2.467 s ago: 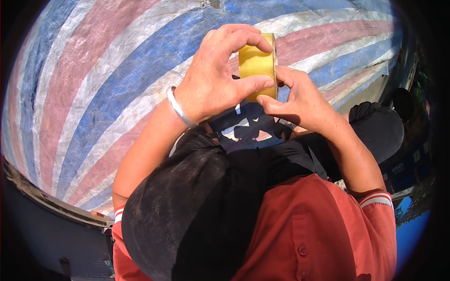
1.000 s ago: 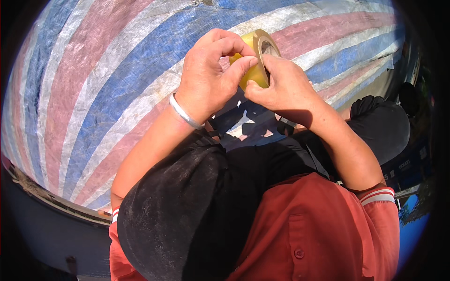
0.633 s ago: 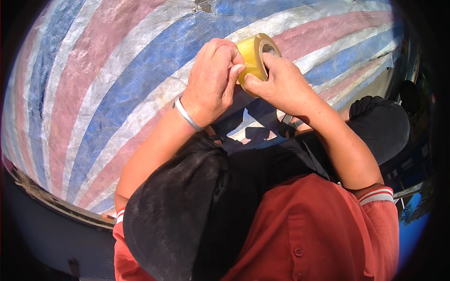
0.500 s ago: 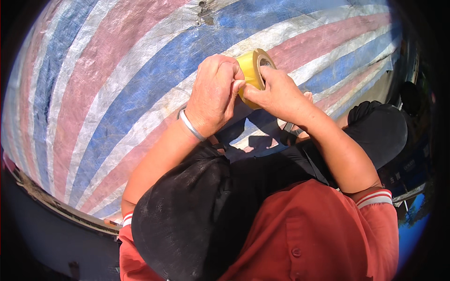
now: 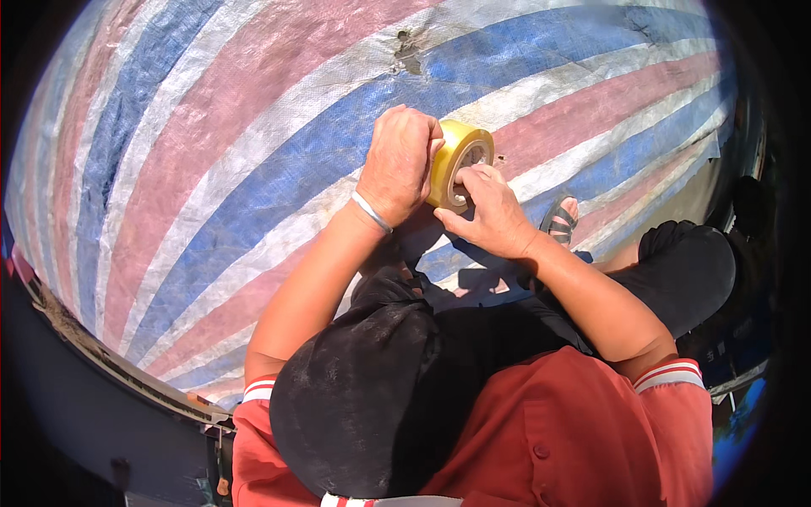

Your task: Apply adhesive tape to a hole in a striped tarp spread out on the ground.

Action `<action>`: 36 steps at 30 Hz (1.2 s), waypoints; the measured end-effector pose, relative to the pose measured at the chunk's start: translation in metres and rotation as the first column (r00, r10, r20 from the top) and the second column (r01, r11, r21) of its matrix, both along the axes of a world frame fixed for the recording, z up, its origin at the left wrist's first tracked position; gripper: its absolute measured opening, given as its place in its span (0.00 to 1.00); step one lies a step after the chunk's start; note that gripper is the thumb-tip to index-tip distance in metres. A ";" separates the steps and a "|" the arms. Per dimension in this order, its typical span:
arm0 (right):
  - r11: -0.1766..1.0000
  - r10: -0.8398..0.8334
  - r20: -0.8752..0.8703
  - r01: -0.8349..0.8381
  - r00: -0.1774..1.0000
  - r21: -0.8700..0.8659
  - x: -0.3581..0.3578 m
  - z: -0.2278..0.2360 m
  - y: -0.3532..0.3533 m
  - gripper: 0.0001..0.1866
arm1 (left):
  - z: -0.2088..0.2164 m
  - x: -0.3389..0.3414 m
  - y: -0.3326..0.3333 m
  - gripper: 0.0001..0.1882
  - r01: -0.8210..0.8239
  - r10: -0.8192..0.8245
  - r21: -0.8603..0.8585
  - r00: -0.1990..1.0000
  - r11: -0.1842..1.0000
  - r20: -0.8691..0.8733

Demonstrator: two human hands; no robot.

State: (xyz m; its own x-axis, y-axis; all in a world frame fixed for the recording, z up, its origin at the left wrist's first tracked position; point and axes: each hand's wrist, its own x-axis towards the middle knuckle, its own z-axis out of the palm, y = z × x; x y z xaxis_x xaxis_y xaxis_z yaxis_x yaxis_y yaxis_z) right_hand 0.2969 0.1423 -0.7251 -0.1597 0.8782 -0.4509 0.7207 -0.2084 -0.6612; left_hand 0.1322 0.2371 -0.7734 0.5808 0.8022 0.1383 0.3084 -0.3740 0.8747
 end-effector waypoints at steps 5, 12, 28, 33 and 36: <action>0.991 0.022 0.001 -0.022 1.000 0.134 0.005 -0.005 0.003 0.22 | -0.002 -0.001 0.011 0.05 0.001 -0.001 0.034 1.000 0.999 -0.001; 0.986 0.082 0.346 -0.126 0.935 0.107 0.029 0.020 0.048 0.24 | 0.011 0.001 0.015 0.04 -0.312 0.356 -0.445 0.934 0.840 0.016; 0.954 0.103 0.239 -0.027 0.965 -0.299 0.103 0.039 0.062 0.38 | 0.043 0.006 0.024 0.05 -0.252 0.288 -0.391 0.957 0.885 0.035; 0.913 0.113 0.126 -0.053 0.986 -0.404 0.109 0.053 0.059 0.37 | 0.044 0.009 0.026 0.04 -0.274 0.319 -0.390 0.946 0.879 0.054; 0.923 0.194 0.202 -0.109 0.960 -0.369 0.114 0.051 0.058 0.33 | 0.034 0.011 0.028 0.04 -0.285 0.330 -0.360 0.942 0.888 0.068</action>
